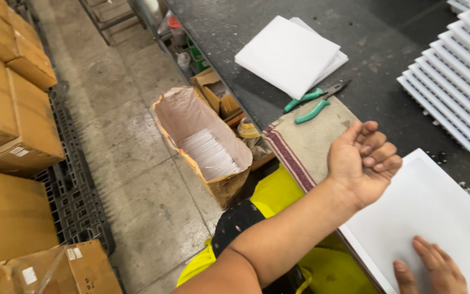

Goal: The person assembles white plastic light fixture panels at a workbench. They pick up a panel, place small screws into its holes, drive the screws with a green electric screwdriver, and stack the finished panel onto a pile of completed panels, repeating the cycle.

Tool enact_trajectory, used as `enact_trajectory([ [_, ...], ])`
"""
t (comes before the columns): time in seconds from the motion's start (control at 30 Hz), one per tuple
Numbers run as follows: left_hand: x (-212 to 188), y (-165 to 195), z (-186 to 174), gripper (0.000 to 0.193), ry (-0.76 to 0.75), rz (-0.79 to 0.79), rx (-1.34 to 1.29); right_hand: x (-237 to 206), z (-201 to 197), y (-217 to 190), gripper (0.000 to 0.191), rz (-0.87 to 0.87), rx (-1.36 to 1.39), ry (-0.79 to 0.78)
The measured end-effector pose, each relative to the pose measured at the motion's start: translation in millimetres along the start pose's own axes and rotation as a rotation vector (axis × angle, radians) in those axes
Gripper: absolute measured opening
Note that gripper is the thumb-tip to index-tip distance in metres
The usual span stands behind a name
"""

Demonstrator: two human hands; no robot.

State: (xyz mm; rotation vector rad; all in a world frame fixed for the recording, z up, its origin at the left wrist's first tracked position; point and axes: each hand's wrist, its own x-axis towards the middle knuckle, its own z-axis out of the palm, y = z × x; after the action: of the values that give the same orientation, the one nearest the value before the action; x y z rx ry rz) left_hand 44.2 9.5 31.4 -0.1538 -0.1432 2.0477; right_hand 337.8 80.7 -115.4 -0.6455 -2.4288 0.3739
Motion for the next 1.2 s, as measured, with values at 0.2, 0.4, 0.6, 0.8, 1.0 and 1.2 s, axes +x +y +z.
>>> enact_trajectory([
  [0.2, -1.1, 7.5, 6.1, 0.028, 0.075, -0.003, 0.088, 20.4, -21.3, -41.0, 0.057, 0.082, -0.113, -0.166],
  [0.4, -2.8, 25.2, 5.5, 0.026, 0.173, -0.038, 0.211, 23.4, -32.6, -99.4, 0.053, 0.052, 0.07, 0.044],
  [0.6, -2.3, 42.5, -1.4, 0.022, 0.092, -0.104, 0.225, 35.1, -46.3, -128.7, 0.052, 0.125, 0.011, 0.012],
  [0.8, 11.4, 59.7, -21.5, 0.024, 0.051, -0.127, 0.288, 39.1, -51.3, -142.8, 0.048, 0.211, 0.034, 0.004],
  [1.0, 33.0, 70.0, -41.4, 0.026, 0.046, -0.153, 0.349, 43.3, -58.6, -155.3, 0.044, 0.283, 0.069, -0.018],
  [1.2, 50.0, 79.7, -105.6, 0.027, 0.133, -0.196, 0.514, 44.9, -58.3, -154.3, 0.04, 0.236, 0.034, 0.032],
])
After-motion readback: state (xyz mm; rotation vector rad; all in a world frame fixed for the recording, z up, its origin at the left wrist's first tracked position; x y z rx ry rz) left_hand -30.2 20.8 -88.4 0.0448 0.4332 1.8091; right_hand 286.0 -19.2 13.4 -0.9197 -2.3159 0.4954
